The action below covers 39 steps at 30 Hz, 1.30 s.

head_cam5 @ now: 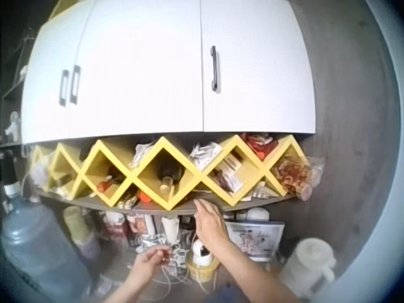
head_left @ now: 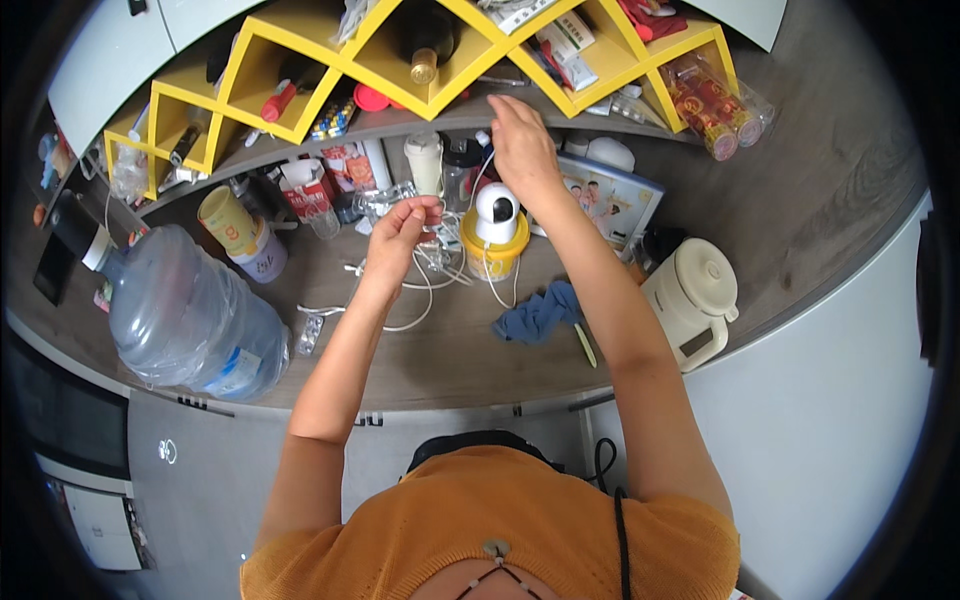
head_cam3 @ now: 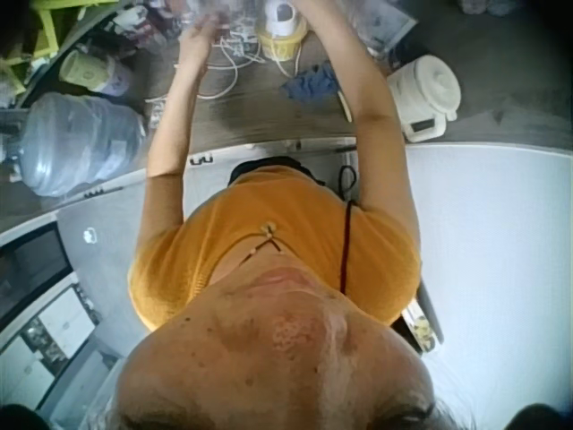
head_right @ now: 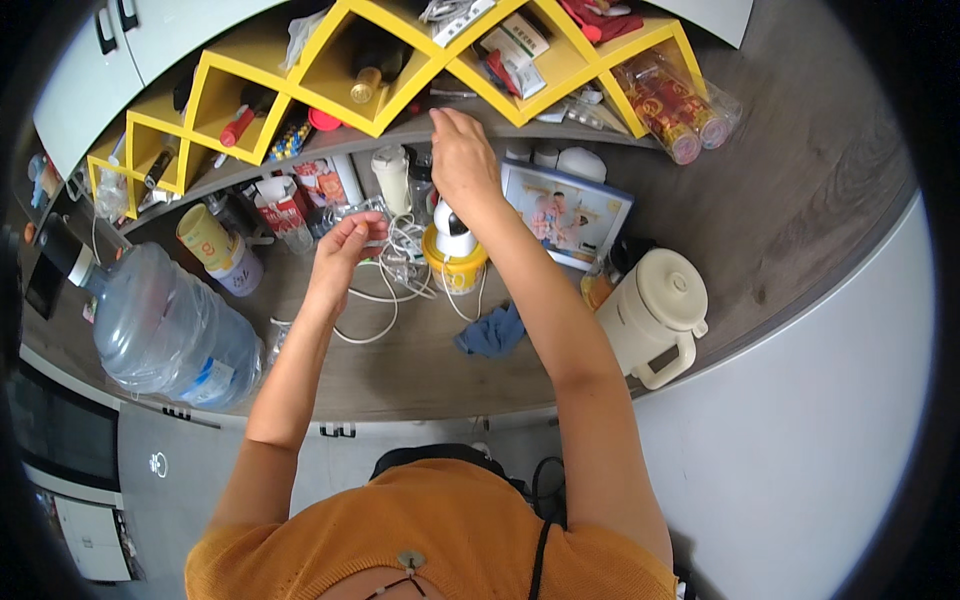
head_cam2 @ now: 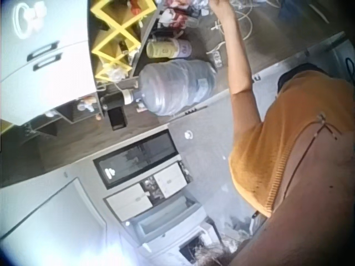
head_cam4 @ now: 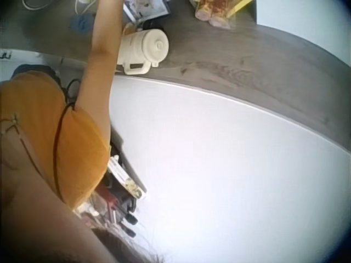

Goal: The person untangles a white power cord by hand, handles a blue cloth, and moves several boxes and a container, placing items into a yellow geometric shelf.

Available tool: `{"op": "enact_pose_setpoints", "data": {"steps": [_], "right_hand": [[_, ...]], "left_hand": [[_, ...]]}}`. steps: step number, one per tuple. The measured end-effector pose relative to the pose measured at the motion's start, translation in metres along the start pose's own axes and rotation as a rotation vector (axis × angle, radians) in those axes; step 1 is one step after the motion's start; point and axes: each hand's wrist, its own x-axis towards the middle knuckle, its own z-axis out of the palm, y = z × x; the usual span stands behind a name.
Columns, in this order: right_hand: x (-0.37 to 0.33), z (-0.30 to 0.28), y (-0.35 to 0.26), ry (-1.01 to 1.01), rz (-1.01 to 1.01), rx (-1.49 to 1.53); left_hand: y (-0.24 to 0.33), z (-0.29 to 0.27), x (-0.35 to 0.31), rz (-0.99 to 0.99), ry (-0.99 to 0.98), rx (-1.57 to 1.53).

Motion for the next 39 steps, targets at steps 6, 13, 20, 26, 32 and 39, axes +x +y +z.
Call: {"op": "enact_pose_setpoints", "data": {"steps": [6,13,20,26,32,39], "right_hand": [[0.052,0.032,0.012,-0.375,0.116,-0.183],[0.069,0.047,0.015,-0.614,0.215,-0.332],[0.022,0.014,0.006,-0.204,-0.062,-0.212],[0.002,-0.026,-0.017,-0.006,-0.089,-0.080],[-0.023,-0.055,-0.048,-0.283,0.129,0.383],[-0.015,-0.043,-0.027,-0.198,0.230,0.555]], "left_hand": [[-0.008,-0.001,0.011,0.002,0.003,0.011],[-0.008,-0.011,0.015,-0.022,-0.009,0.004],[-0.007,-0.024,0.018,0.030,0.024,-0.006],[0.006,-0.013,0.022,0.279,0.105,0.358],[0.037,-0.001,0.025,0.555,0.055,0.563],[0.041,-0.005,0.038,0.512,0.001,0.637]]}}
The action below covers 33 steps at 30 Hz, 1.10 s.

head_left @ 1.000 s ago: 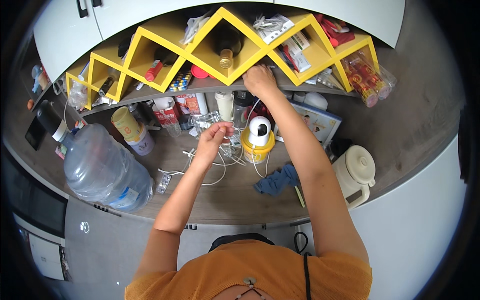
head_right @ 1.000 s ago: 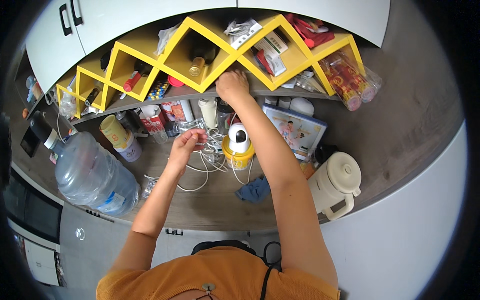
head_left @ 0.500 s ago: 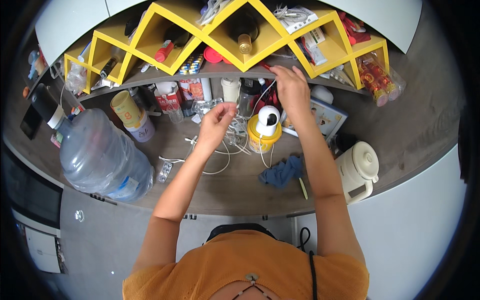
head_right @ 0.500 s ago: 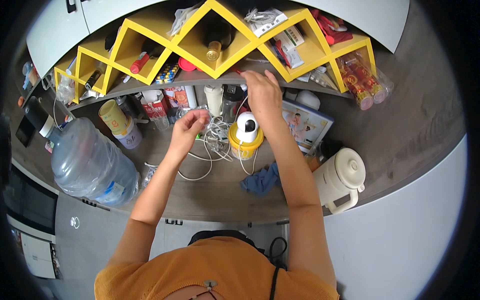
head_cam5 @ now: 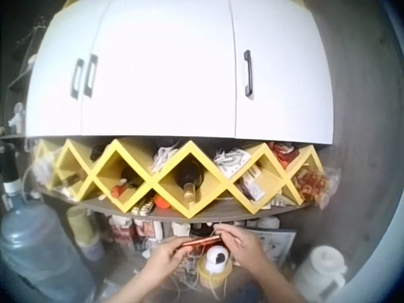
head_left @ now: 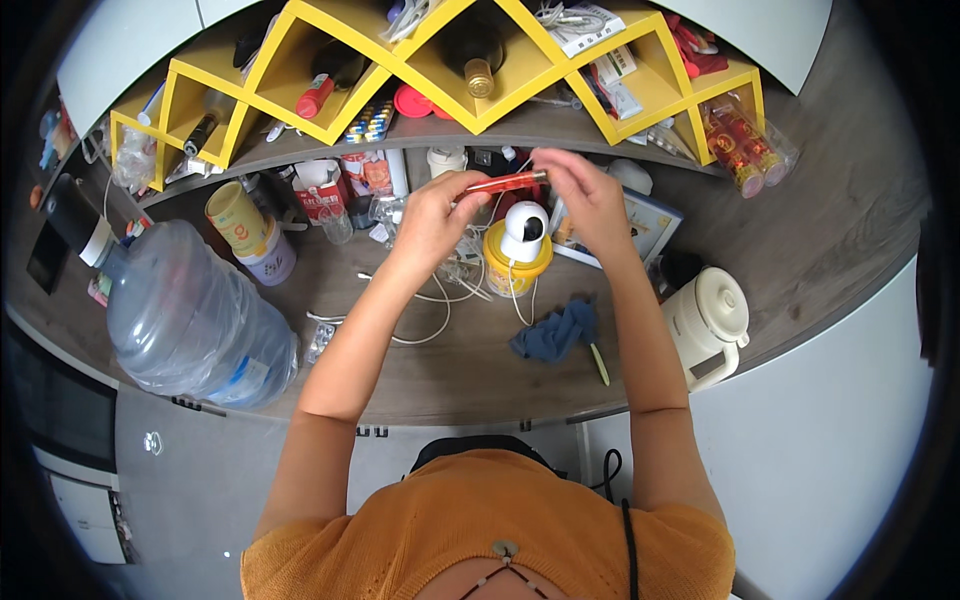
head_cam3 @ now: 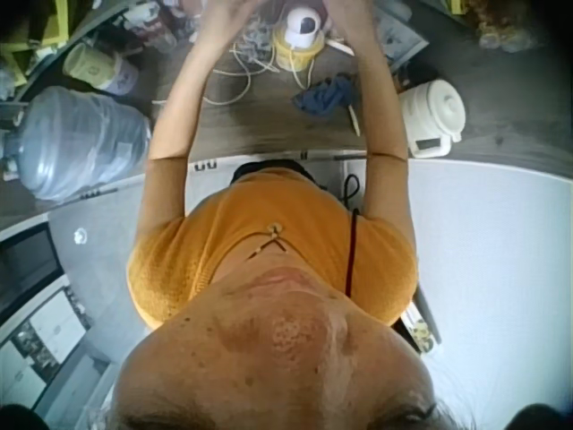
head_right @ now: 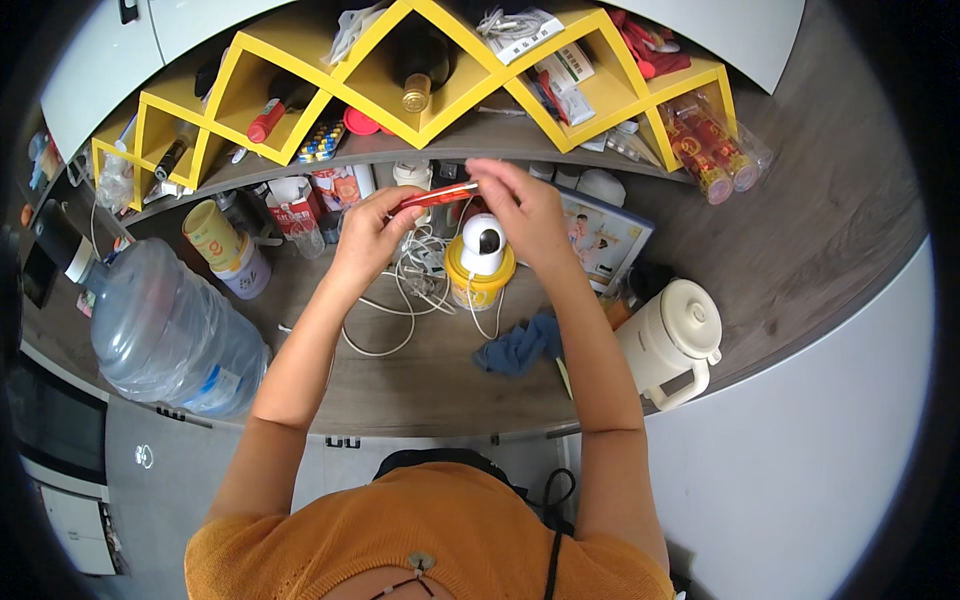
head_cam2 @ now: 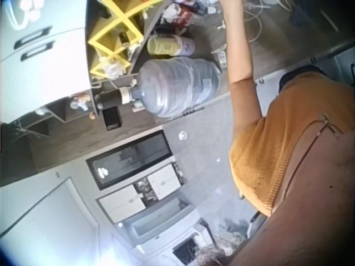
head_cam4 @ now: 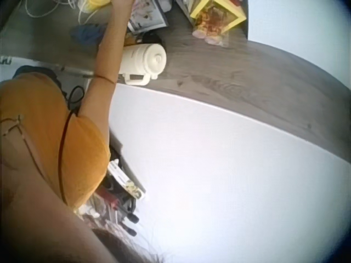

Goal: The person untangles a white power cord by hand, handles a blue cloth, and moves several boxes and a container, placing items into a yellow geometric shelf.

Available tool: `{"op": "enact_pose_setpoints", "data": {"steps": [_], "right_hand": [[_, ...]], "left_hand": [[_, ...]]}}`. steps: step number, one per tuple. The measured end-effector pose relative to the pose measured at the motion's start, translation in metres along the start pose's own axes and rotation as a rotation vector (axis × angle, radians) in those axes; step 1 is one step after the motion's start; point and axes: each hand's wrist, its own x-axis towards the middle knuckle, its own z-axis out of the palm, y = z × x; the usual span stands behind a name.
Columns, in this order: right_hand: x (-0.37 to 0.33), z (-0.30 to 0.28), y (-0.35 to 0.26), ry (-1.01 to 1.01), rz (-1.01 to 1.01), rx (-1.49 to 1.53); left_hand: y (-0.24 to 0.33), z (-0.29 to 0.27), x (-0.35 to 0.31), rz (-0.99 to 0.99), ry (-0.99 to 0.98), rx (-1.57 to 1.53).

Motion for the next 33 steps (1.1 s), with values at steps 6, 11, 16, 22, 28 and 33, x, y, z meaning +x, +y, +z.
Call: {"op": "enact_pose_setpoints", "data": {"steps": [6,11,16,22,28,33], "right_hand": [[0.068,0.016,0.048,0.116,-0.100,-0.661],[0.134,0.022,0.094,-0.055,0.178,-0.877],[0.159,0.033,0.071,-0.195,0.187,-1.013],[0.156,0.023,0.086,-0.208,0.201,-1.053],[0.122,0.020,0.052,-0.326,0.491,-0.955],[0.058,0.021,0.042,-0.135,-0.088,-0.862]], "left_hand": [[-0.011,-0.007,-0.004,-0.077,0.134,-0.021],[-0.021,-0.013,-0.014,-0.123,0.143,-0.016],[-0.035,-0.023,-0.022,-0.157,0.194,-0.005],[-0.030,-0.033,-0.028,-0.212,0.221,-0.007],[-0.027,-0.031,-0.032,-0.210,0.217,-0.038],[-0.018,-0.019,-0.033,-0.152,0.208,-0.082]]}}
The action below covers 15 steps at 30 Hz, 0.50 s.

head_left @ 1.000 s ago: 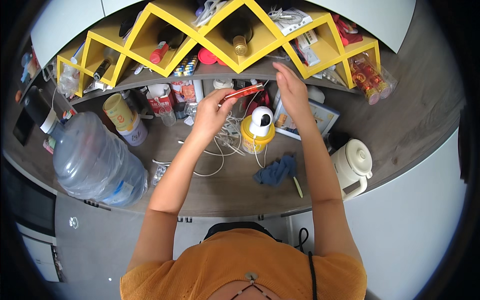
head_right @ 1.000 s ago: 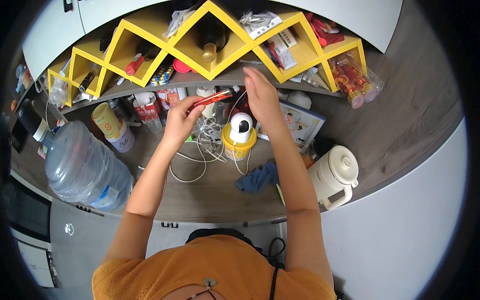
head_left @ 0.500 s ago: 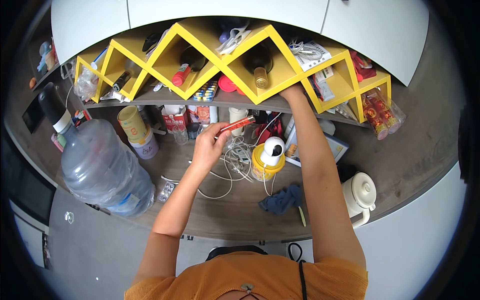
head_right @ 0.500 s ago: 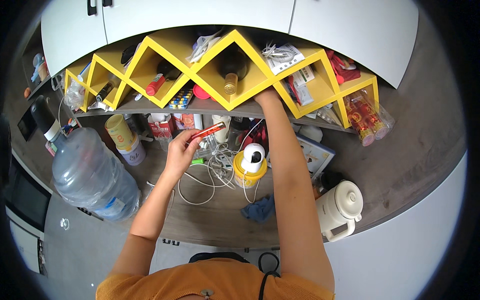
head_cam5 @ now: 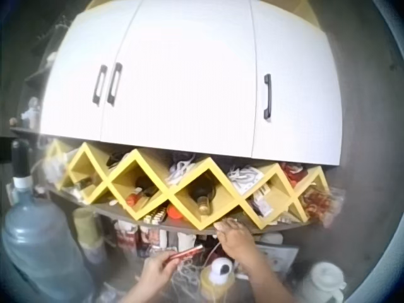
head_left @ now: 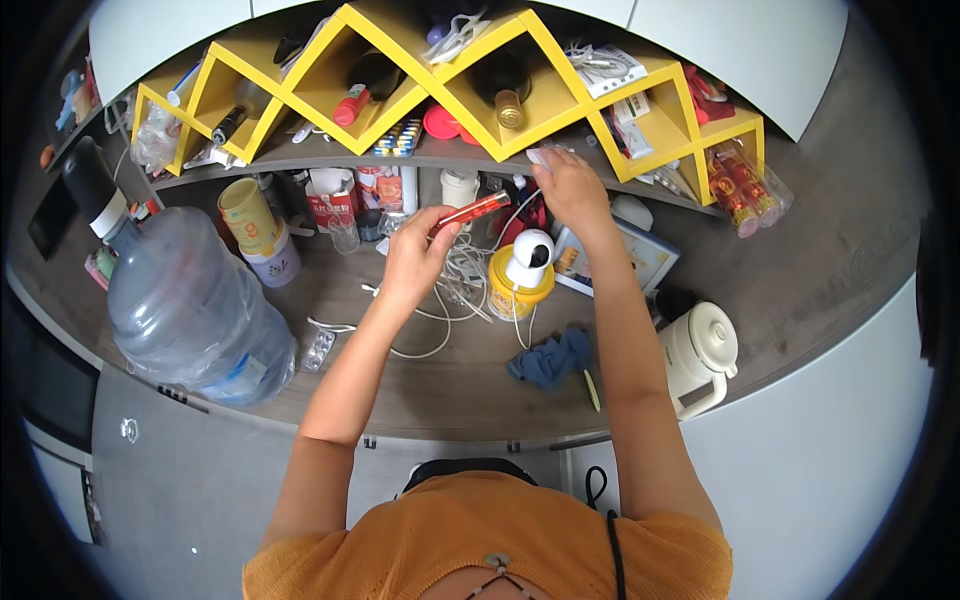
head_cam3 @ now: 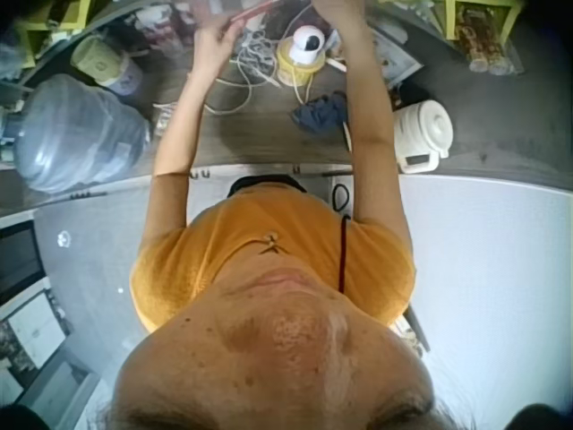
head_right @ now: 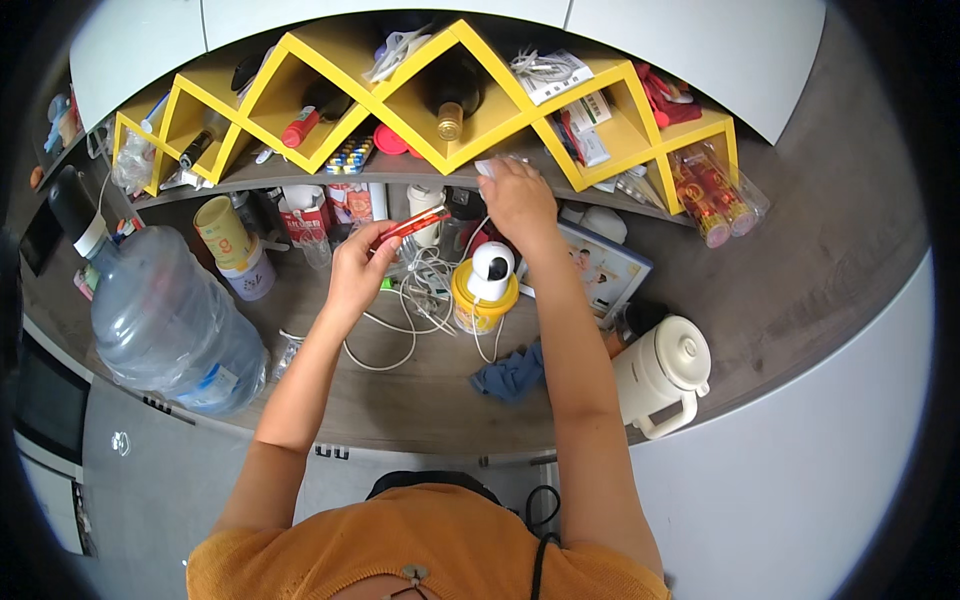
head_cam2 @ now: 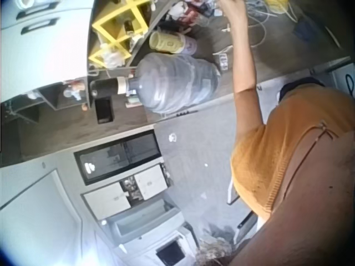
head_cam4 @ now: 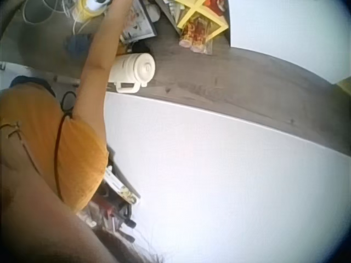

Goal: The person untangles a white power cord by hand, handles a blue cloth, and moves several boxes and a container, placing items into a yellow geometric shelf.

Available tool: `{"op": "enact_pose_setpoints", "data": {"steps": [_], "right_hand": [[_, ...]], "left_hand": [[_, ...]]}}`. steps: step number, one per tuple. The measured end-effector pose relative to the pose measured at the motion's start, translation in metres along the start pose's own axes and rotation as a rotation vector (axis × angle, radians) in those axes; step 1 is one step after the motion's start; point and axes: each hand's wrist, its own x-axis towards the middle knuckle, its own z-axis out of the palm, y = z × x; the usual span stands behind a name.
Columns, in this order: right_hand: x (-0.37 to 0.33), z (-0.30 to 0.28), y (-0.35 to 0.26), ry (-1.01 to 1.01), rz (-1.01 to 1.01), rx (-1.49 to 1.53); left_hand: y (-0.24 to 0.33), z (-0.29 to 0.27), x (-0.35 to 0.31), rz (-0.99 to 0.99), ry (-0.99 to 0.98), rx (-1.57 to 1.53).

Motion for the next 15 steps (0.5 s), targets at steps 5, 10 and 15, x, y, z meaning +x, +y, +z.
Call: {"op": "enact_pose_setpoints", "data": {"steps": [5,10,15], "right_hand": [[-0.023,-0.005,-0.003,0.153,-0.189,0.036],[-0.024,-0.012,0.009,0.185,-0.176,0.126],[-0.043,-0.024,-0.012,0.173,-0.022,0.238]], "left_hand": [[-0.002,0.003,-0.006,0.018,-0.017,0.033],[0.007,-0.002,-0.008,-0.071,0.001,0.004],[-0.008,-0.013,-0.022,-0.040,0.052,0.126]]}}
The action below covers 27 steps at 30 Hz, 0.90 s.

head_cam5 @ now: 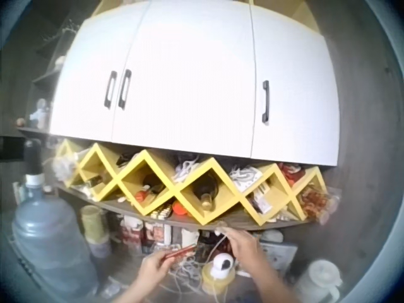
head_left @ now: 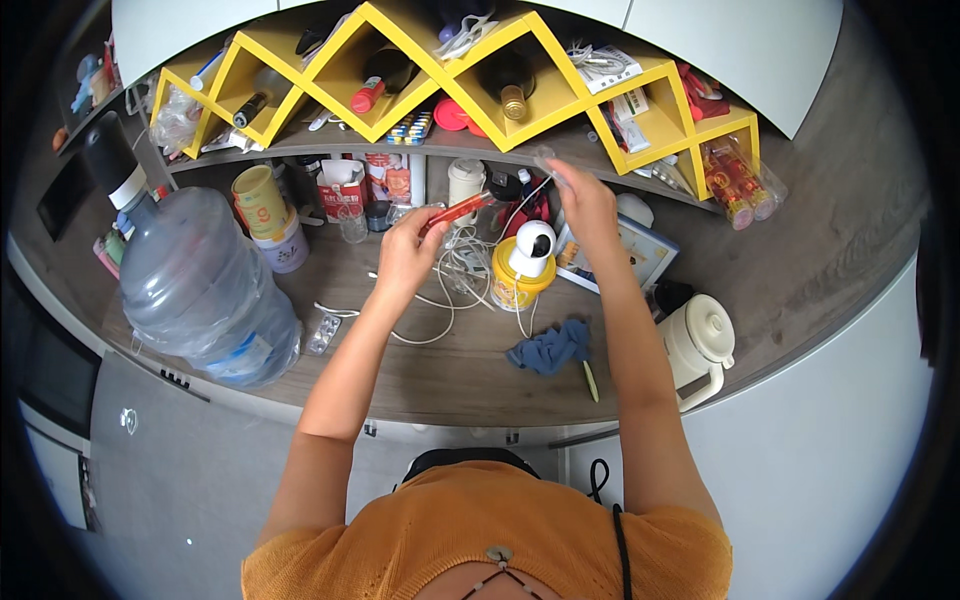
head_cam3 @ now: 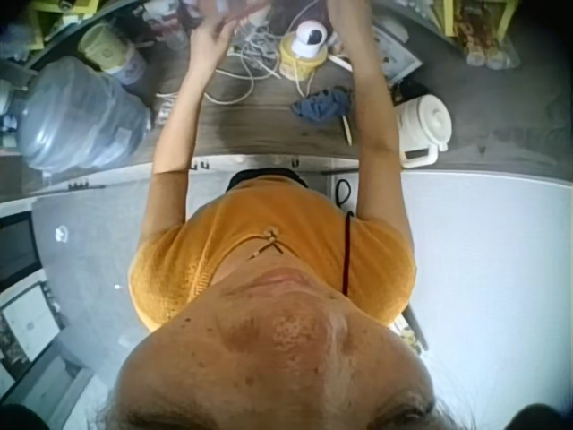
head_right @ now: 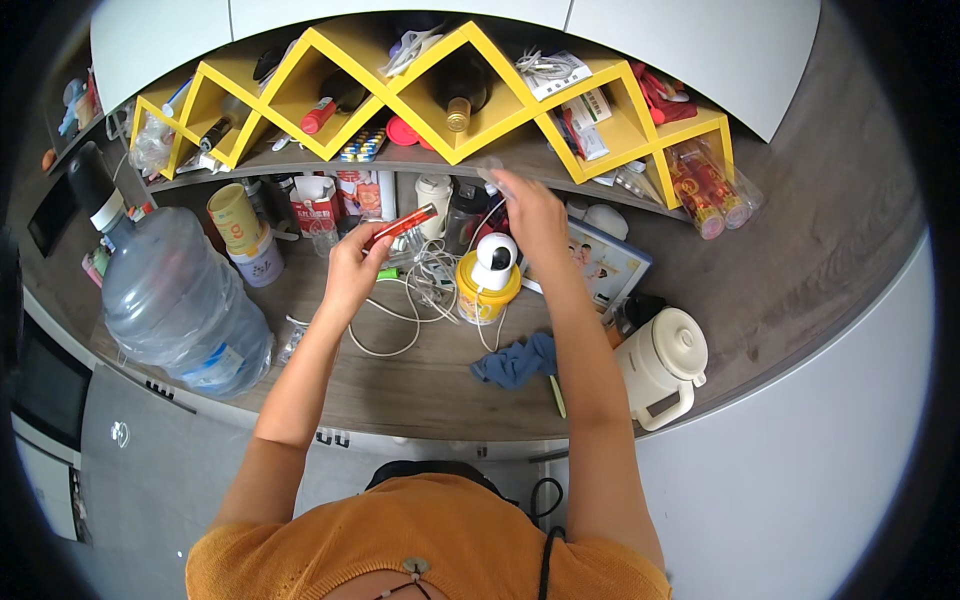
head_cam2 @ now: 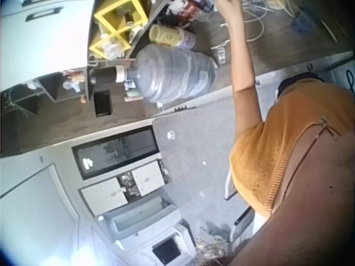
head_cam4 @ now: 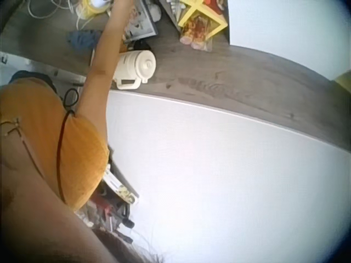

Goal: The person untangles a white power cord by hand, handles a blue cloth, and moves several boxes and a container, placing items into a yellow geometric shelf.

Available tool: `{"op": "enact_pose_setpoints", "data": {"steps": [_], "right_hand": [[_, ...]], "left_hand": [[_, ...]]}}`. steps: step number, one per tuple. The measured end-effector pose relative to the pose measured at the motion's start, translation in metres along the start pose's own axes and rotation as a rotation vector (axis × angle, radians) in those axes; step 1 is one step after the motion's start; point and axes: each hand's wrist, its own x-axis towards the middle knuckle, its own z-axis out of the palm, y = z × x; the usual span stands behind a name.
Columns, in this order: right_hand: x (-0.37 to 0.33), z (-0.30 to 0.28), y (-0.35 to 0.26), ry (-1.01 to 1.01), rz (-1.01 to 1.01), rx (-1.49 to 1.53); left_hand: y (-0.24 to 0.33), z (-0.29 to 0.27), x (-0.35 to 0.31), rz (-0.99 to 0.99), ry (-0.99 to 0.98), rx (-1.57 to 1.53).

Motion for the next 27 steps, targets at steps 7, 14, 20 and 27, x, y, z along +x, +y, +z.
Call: {"op": "enact_pose_setpoints", "data": {"steps": [7,14,20,27], "right_hand": [[-0.138,0.051,-0.017,-0.654,0.051,0.132],[-0.237,0.108,-0.033,-0.683,-0.065,0.000],[-0.247,0.110,-0.036,-0.986,-0.021,-0.088],[-0.123,0.052,-0.020,-0.331,0.069,-0.139]], "left_hand": [[-0.055,-0.010,-0.091,-0.089,-0.094,0.403],[-0.102,0.010,-0.178,-0.060,-0.124,0.641],[-0.116,0.015,-0.200,-0.039,-0.174,0.696],[-0.098,0.010,-0.171,-0.032,-0.087,0.590]]}}
